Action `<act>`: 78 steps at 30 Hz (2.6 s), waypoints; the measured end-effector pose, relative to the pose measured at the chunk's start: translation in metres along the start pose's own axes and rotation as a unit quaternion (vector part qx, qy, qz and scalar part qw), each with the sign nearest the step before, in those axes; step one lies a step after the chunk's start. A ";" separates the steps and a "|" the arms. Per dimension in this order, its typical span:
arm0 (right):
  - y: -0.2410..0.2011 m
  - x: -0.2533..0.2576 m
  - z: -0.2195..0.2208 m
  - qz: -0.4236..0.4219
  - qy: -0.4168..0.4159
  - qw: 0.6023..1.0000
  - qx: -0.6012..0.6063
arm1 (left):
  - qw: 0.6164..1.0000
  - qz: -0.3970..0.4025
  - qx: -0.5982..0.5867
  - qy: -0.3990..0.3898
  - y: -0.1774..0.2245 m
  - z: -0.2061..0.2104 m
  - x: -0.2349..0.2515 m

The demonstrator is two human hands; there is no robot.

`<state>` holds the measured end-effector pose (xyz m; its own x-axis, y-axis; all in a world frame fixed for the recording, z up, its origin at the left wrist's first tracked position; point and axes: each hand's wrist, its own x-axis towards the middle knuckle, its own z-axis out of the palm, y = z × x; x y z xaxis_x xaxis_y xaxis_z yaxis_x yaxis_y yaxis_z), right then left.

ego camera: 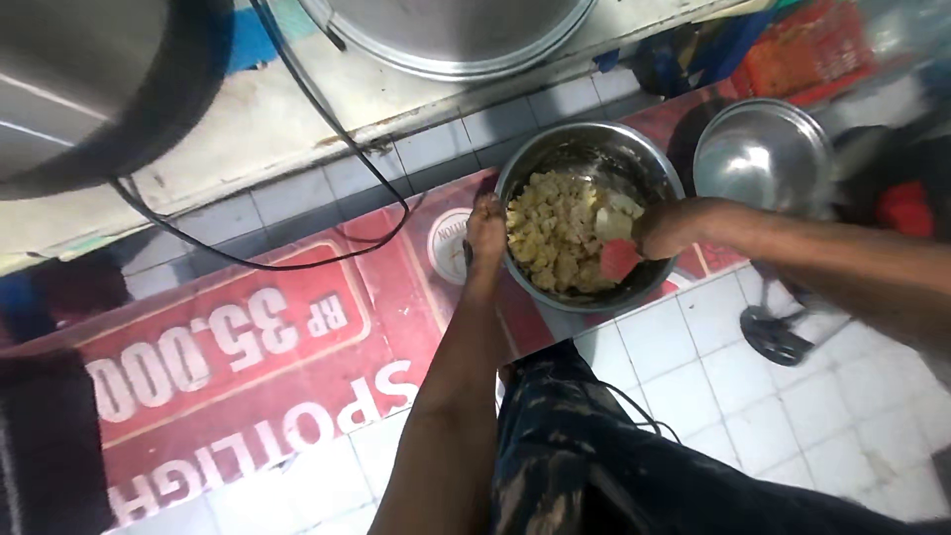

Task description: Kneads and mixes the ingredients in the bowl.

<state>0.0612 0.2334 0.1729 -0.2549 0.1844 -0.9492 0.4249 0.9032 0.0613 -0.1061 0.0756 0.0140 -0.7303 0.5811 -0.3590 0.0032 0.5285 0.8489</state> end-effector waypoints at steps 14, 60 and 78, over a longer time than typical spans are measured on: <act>-0.039 0.091 0.118 -0.077 0.147 0.962 0.214 | 0.988 0.075 -0.103 0.084 -0.024 0.018 -0.022; 0.016 0.040 0.115 -0.199 -0.027 0.317 0.927 | 0.990 -0.077 -0.050 0.104 -0.033 0.032 -0.126; -0.142 0.023 0.128 0.028 0.339 0.658 0.672 | 0.951 -0.208 -0.130 -0.188 0.064 0.035 -0.170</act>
<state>0.1067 0.0600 0.1025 -0.3415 0.7454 -0.5725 0.7182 -0.1860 -0.6705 0.0427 0.0324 0.1155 -0.3365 0.5614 -0.7560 -0.4363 0.6185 0.6535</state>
